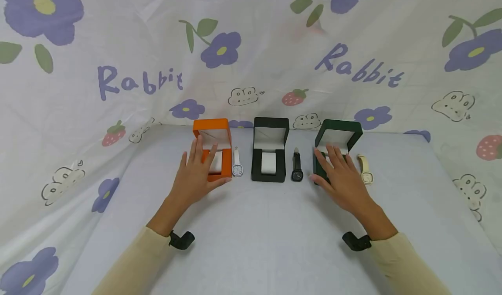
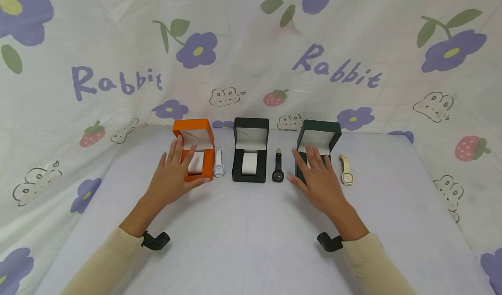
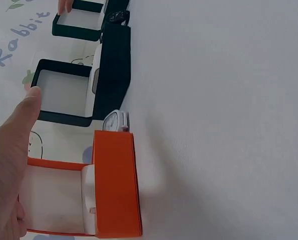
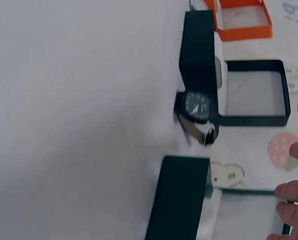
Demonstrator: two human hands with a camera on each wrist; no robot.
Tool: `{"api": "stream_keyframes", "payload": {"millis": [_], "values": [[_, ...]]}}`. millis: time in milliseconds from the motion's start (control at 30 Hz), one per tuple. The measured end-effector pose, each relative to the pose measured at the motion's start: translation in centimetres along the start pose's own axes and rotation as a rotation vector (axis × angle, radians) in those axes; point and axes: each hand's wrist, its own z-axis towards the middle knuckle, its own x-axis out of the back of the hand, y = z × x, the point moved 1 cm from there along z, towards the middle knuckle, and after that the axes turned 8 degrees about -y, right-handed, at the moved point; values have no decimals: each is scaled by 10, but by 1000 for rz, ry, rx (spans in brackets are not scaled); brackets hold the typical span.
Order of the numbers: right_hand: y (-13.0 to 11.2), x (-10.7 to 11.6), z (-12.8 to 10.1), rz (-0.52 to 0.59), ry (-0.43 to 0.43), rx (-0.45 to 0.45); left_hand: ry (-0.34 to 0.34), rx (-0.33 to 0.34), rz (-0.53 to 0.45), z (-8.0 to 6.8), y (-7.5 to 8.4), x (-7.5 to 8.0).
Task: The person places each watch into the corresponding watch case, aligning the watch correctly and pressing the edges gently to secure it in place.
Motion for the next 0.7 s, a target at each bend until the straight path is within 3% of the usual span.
{"api": "stream_keyframes", "payload": {"millis": [200,500,700], "values": [[-16,2,13,18,-2,69,-33,-17,-15,1,-11,1],[-36,2,30,199,-3,97,-45,-42,-29,3,-27,5],[-52,-5,42,164,10,160,-50,-58,-26,8,-40,0]]}}
